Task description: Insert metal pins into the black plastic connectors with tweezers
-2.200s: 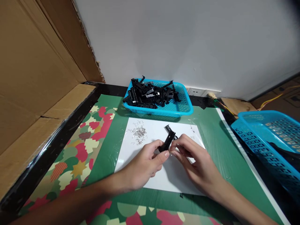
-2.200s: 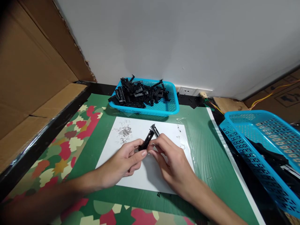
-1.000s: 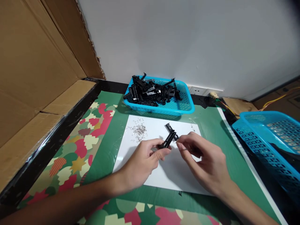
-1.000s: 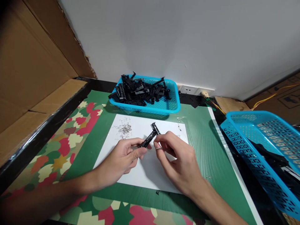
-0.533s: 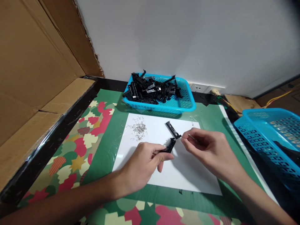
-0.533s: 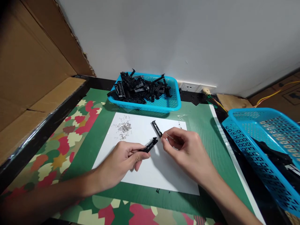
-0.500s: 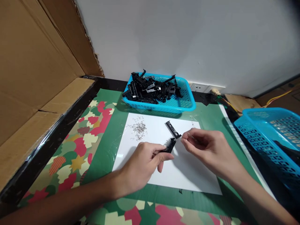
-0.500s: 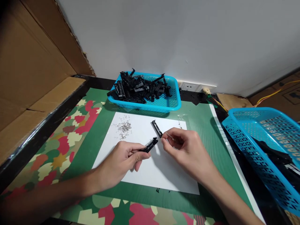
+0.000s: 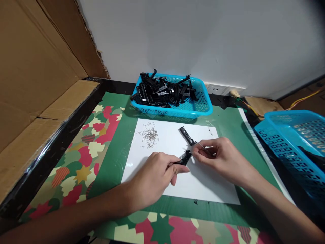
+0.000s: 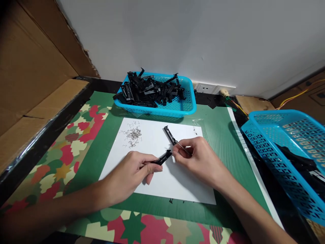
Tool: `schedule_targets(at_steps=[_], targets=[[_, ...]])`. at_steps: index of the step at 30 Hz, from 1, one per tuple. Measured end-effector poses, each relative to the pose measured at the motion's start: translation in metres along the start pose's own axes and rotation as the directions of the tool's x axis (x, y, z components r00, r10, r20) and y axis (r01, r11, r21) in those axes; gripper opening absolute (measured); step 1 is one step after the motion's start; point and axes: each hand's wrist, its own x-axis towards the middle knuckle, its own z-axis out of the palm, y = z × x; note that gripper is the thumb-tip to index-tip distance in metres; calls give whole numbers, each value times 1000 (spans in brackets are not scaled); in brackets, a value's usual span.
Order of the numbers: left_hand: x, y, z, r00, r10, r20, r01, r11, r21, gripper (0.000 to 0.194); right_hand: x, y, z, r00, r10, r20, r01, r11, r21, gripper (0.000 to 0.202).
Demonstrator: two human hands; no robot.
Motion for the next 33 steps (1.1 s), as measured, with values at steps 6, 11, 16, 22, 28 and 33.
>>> schedule_targets(at_steps=[6, 11, 16, 22, 28, 33], targets=[[0, 1, -1, 1000, 4, 14, -4, 1000, -11, 38, -3, 4, -4, 997, -28, 65, 26, 999, 37, 25], [2, -2, 2, 992, 104, -71, -111, 987, -115, 30, -10, -3, -6, 997, -80, -5, 80, 983, 164, 24], [3, -1, 5, 987, 79, -137, -121, 932, -341, 40, -16, -11, -1, 998, -71, -3, 67, 933, 354, 28], [3, 3, 4, 979, -47, -198, -48, 892, -449, 48, -20, -13, 17, 986, -19, 168, -91, 777, 623, 31], [0, 2, 6, 967, -56, -249, -44, 925, -378, 40, -19, -23, 26, 976, 79, 204, -209, 608, 766, 31], [-1, 2, 8, 961, -51, -270, -38, 949, -314, 37, -17, -28, 28, 967, 123, 223, -254, 509, 822, 30]])
